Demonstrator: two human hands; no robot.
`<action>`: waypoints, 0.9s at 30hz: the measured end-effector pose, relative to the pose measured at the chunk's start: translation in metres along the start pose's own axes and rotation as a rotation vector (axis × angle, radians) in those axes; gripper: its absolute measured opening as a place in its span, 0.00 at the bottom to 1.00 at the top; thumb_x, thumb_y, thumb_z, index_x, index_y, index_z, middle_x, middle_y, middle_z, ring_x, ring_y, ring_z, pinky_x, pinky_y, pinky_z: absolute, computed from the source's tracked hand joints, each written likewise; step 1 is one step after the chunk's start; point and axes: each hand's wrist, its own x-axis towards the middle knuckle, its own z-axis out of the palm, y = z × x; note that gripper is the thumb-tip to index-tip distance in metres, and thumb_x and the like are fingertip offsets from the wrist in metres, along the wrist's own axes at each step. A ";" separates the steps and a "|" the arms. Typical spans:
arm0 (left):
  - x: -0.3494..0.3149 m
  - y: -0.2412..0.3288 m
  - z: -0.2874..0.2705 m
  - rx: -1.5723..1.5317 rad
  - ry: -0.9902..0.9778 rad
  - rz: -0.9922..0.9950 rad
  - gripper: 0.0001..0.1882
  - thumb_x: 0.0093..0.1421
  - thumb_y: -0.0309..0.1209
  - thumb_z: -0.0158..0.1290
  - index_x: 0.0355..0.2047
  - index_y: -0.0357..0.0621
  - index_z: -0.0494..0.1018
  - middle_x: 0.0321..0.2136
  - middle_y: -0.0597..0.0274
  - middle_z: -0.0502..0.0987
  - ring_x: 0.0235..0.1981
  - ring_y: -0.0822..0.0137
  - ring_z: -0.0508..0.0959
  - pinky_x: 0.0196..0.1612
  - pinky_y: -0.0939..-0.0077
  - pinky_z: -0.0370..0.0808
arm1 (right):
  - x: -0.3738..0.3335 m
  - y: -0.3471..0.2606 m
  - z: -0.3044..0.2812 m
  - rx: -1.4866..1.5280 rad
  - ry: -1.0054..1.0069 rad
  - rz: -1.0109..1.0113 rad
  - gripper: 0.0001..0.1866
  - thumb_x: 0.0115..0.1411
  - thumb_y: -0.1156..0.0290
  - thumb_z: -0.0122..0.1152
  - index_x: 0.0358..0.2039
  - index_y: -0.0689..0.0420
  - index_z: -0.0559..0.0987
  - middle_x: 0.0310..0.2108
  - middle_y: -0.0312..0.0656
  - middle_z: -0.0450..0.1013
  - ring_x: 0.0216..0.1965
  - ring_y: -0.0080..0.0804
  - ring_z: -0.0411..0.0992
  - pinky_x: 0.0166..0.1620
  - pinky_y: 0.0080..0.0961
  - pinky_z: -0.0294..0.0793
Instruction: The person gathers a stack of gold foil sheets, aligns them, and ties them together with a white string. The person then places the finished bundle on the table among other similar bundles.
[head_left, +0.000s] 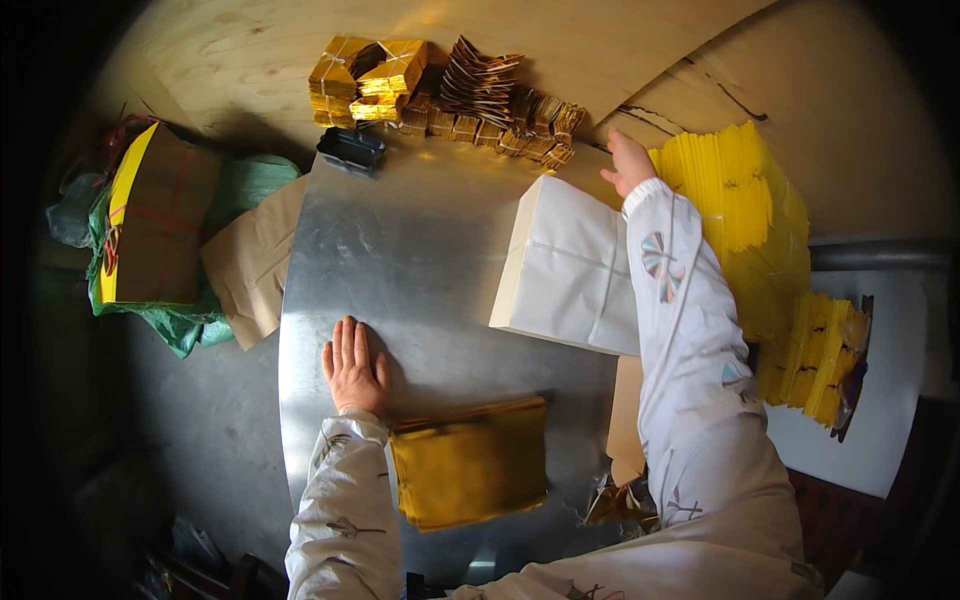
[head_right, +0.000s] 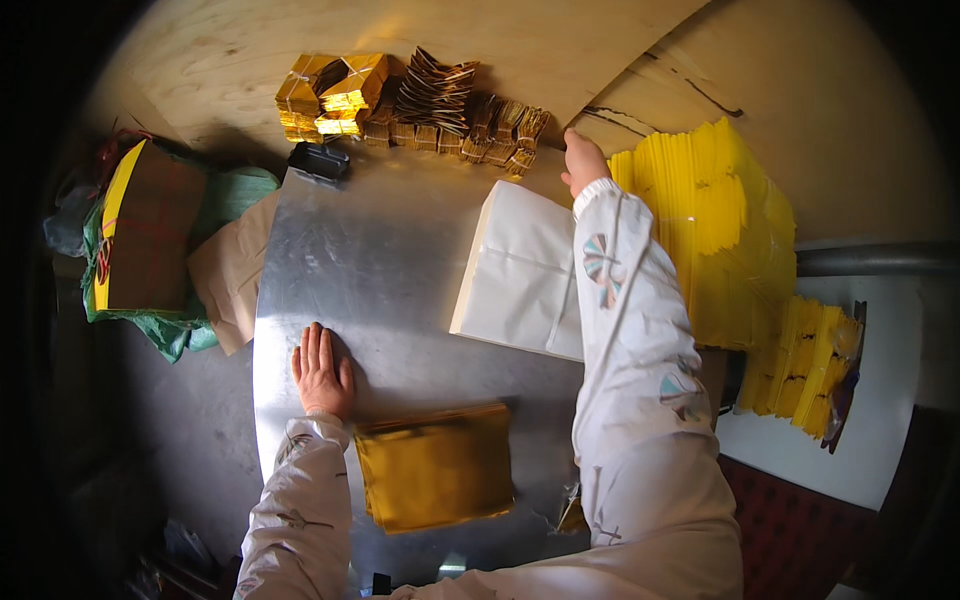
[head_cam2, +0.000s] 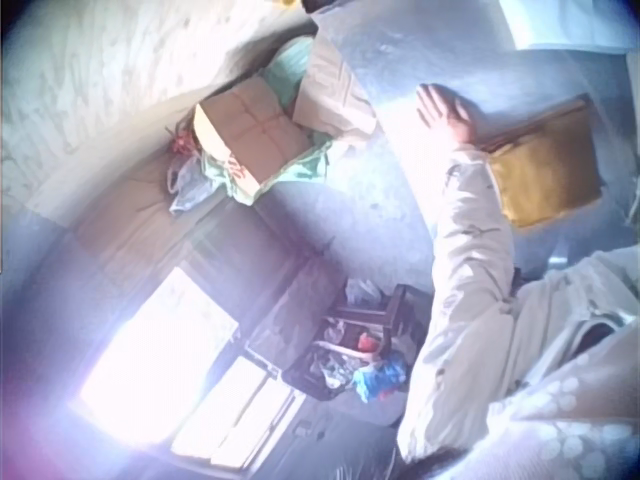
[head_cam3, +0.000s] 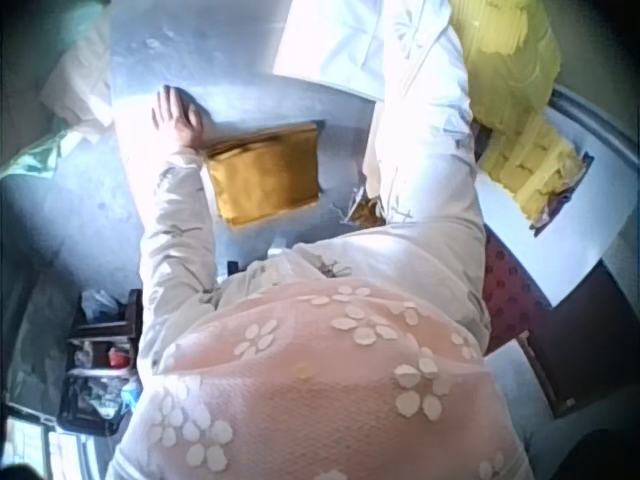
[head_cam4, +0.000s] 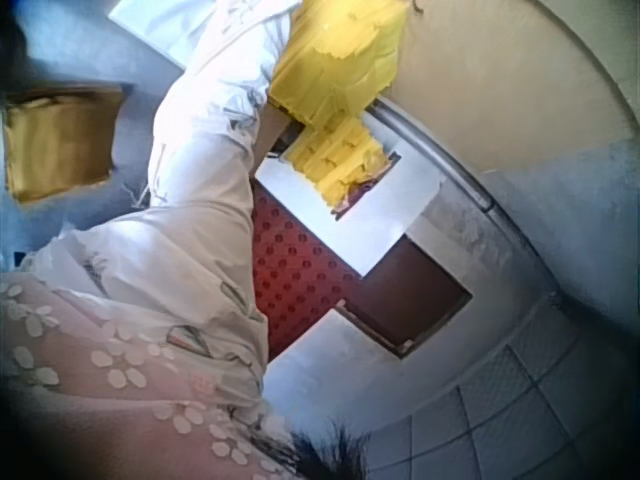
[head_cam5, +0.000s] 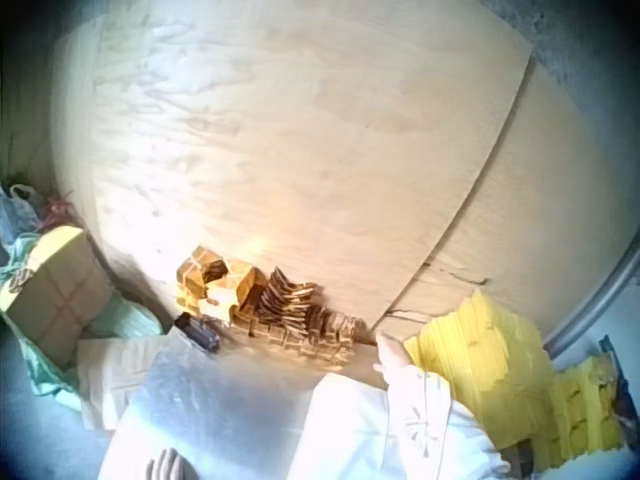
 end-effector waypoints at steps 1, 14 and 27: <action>0.000 0.000 0.000 -0.007 0.010 0.002 0.31 0.57 0.38 0.45 0.60 0.41 0.56 0.63 0.57 0.53 0.66 0.58 0.49 0.65 0.59 0.41 | -0.012 -0.002 -0.010 -0.032 -0.029 -0.063 0.30 0.63 0.56 0.45 0.62 0.55 0.56 0.63 0.42 0.51 0.64 0.35 0.47 0.58 0.48 0.58; -0.001 -0.002 0.001 -0.005 0.090 0.042 0.30 0.57 0.40 0.45 0.59 0.41 0.58 0.63 0.56 0.55 0.65 0.58 0.51 0.65 0.59 0.44 | -0.255 0.096 -0.073 -0.091 -0.097 -0.465 0.16 0.62 0.71 0.52 0.50 0.61 0.72 0.37 0.35 0.73 0.30 0.14 0.66 0.35 0.12 0.68; 0.007 -0.032 0.001 -0.940 0.245 0.055 0.29 0.62 0.49 0.42 0.56 0.43 0.63 0.56 0.52 0.65 0.57 0.60 0.65 0.58 0.69 0.59 | -0.444 0.144 -0.180 0.559 -0.419 -0.713 0.25 0.66 0.58 0.38 0.57 0.63 0.62 0.58 0.51 0.59 0.56 0.36 0.62 0.49 0.37 0.71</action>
